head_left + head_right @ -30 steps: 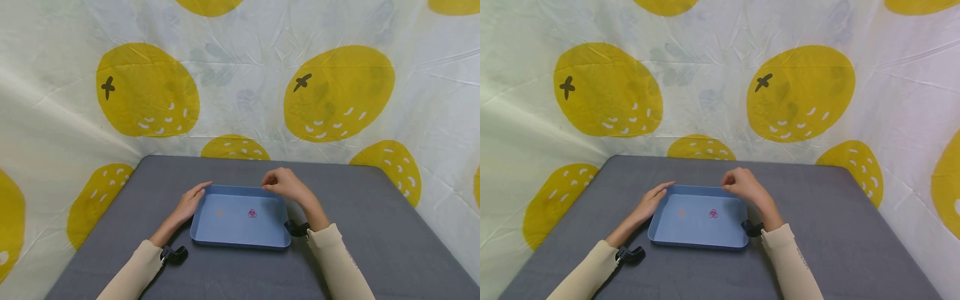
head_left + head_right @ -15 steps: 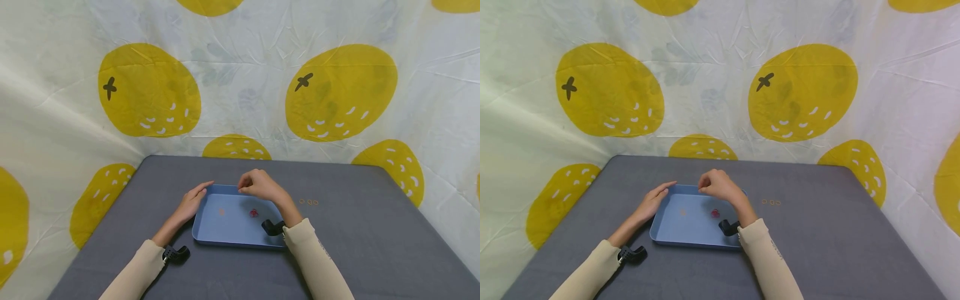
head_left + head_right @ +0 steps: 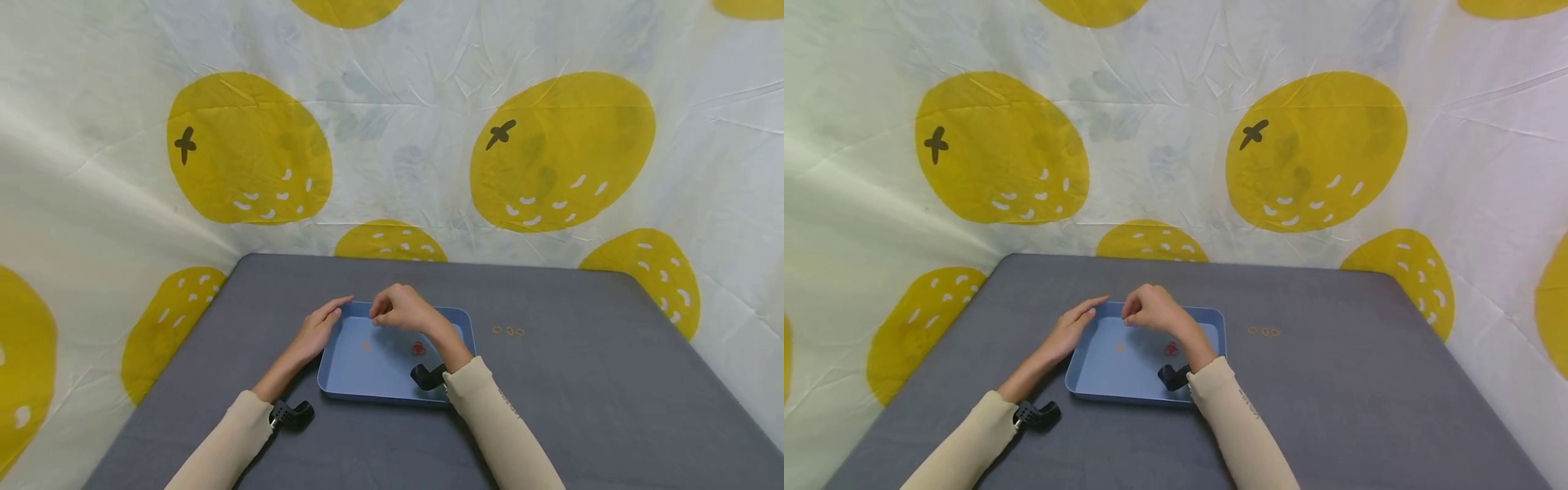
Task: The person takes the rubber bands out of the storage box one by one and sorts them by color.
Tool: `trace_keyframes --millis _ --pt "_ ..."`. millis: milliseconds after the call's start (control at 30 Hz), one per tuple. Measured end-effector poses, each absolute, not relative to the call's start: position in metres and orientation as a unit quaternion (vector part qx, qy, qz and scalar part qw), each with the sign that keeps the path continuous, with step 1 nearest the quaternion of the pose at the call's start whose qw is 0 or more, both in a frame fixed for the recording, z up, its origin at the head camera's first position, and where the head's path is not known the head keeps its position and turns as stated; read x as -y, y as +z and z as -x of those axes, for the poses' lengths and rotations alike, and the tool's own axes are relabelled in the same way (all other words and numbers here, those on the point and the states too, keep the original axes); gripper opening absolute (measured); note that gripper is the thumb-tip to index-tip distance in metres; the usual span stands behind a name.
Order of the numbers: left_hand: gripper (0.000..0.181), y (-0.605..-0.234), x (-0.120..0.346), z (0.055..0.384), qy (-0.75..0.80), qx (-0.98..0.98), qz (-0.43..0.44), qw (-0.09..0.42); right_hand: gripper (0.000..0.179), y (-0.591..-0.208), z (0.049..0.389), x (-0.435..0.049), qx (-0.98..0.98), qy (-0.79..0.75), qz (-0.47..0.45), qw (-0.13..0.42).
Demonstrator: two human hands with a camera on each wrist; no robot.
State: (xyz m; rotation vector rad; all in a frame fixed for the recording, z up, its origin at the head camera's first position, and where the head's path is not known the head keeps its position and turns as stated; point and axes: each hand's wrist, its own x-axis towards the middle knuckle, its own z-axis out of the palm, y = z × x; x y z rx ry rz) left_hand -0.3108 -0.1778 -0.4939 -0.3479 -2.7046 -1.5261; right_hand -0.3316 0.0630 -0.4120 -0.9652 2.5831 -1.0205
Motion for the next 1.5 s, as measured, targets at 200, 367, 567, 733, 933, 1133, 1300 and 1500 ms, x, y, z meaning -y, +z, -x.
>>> trace_keyframes --millis 200,367,567,733,933,1133,1300,1500 --pt "0.04 -0.494 0.178 0.308 -0.494 0.863 0.109 0.009 0.009 -0.424 0.332 -0.054 -0.884 -0.307 0.335 0.106" --pt "0.041 -0.495 0.179 0.309 -0.495 0.861 0.112 0.006 0.009 -0.432 0.329 -0.048 -0.885 -0.293 0.341 0.118" --pt "0.04 -0.494 0.179 0.312 -0.495 0.86 0.122 0.009 0.007 -0.435 0.327 -0.044 -0.886 -0.284 0.335 0.149" --pt "0.04 -0.494 0.179 0.313 -0.494 0.861 0.118 0.012 0.004 -0.437 0.327 -0.042 -0.885 -0.284 0.336 0.151" --pt "0.04 -0.493 0.179 0.313 -0.491 0.863 0.12 0.014 0.005 -0.439 0.327 -0.041 -0.887 -0.283 0.331 0.153" --pt "0.04 -0.494 0.18 0.313 -0.489 0.864 0.119 0.019 0.006 -0.441 0.327 -0.041 -0.885 -0.286 0.334 0.154" --pt "0.04 -0.494 0.18 0.313 -0.488 0.864 0.12 0.017 0.005 -0.442 0.328 -0.042 -0.882 -0.288 0.342 0.151" --pt "0.04 -0.495 0.18 0.312 -0.493 0.862 0.115 0.016 0.009 -0.444 0.329 -0.042 -0.882 -0.281 0.353 0.134"
